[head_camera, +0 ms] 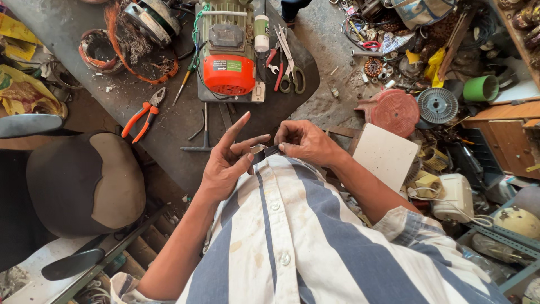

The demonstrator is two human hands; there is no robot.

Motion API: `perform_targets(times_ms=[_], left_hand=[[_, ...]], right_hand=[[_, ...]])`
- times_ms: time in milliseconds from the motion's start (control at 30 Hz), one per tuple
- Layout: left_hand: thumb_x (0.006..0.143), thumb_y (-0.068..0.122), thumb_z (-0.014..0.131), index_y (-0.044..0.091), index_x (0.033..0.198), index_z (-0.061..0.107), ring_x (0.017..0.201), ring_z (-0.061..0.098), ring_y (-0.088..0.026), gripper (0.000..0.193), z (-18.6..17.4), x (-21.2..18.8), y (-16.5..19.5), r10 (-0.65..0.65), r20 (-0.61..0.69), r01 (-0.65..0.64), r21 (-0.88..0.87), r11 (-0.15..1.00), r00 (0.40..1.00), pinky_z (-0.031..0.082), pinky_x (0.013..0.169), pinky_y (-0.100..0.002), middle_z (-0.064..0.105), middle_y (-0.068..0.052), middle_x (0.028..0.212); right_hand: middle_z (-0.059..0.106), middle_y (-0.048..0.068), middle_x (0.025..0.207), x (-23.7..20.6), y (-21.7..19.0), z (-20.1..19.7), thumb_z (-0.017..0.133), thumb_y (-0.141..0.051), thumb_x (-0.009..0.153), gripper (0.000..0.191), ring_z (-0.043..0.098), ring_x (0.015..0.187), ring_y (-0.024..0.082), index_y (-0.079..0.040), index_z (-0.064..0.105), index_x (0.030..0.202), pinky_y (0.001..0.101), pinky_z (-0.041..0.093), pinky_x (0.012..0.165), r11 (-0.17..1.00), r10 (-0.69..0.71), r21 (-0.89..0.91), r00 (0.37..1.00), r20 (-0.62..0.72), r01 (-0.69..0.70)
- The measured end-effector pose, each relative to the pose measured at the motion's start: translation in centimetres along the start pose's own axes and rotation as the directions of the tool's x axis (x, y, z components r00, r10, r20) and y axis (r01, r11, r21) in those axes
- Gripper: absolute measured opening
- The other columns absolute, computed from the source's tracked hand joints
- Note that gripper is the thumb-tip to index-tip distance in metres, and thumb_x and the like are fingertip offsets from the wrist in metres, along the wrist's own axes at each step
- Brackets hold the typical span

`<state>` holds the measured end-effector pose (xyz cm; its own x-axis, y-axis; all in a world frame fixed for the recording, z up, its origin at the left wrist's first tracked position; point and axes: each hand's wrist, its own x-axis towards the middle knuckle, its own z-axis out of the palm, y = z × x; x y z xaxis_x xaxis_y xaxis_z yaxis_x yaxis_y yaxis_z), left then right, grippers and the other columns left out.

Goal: The person works on a small electric water pump on a cluttered workbench. They use pliers and a wrench to loosen and remove a cylindrical component from the pump, retrieve a replacement part from a shelf, fit it onto the pump, and tighten the fittings by hand and with tools.

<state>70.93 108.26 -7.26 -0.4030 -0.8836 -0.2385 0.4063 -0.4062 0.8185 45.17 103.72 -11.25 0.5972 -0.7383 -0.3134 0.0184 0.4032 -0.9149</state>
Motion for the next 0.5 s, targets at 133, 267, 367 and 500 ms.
perform_targets(times_ms=[133,267,367,500], left_hand=[[0.097,-0.004,0.06,0.007,0.166,0.025,0.136,0.061,-0.022,0.078,-0.3,0.2,-0.6,0.072,0.017,-0.07,-0.089,0.994,0.997,0.048,0.072,-0.024,0.069,-0.009,0.093],[0.091,-0.009,0.055,0.006,0.166,0.025,0.129,0.057,-0.025,0.082,-0.6,0.2,-0.5,0.038,-0.01,-0.039,-0.027,0.999,0.999,0.042,0.083,-0.023,0.072,-0.006,0.094],[0.093,-0.011,0.052,0.005,0.168,0.025,0.14,0.052,-0.023,0.081,-0.8,0.0,0.1,0.097,0.014,-0.097,0.002,0.995,0.995,0.037,0.104,-0.025,0.062,-0.001,0.086],[0.091,-0.011,0.051,0.004,0.166,0.027,0.144,0.055,-0.023,0.08,-0.3,-0.2,0.9,0.107,0.022,-0.11,0.16,0.981,0.994,0.037,0.114,-0.03,0.054,0.002,0.076]], right_hand=[[0.069,0.006,0.104,0.6,0.1,-0.2,0.07,-0.006,0.093,0.012,0.061,0.091,0.01,-0.002,0.059,0.095,0.0274,0.052,0.082,0.985,0.005,0.174,1.0,0.01,-0.007],[0.072,0.008,0.111,0.7,-1.0,0.5,0.071,-0.015,0.085,0.037,0.068,0.103,0.013,-0.007,0.057,0.118,0.0291,0.054,0.095,0.931,-0.02,0.363,0.991,0.136,-0.031],[0.072,0.01,0.115,1.3,-1.4,1.5,0.077,-0.022,0.088,0.043,0.068,0.103,0.016,-0.003,0.058,0.123,0.0319,0.055,0.094,0.876,0.005,0.476,0.987,0.159,-0.081],[0.073,0.007,0.103,2.3,-1.3,2.5,0.083,-0.02,0.086,0.041,0.067,0.092,0.011,0.001,0.066,0.117,0.0283,0.053,0.084,1.0,0.013,0.024,0.998,0.055,-0.015]])
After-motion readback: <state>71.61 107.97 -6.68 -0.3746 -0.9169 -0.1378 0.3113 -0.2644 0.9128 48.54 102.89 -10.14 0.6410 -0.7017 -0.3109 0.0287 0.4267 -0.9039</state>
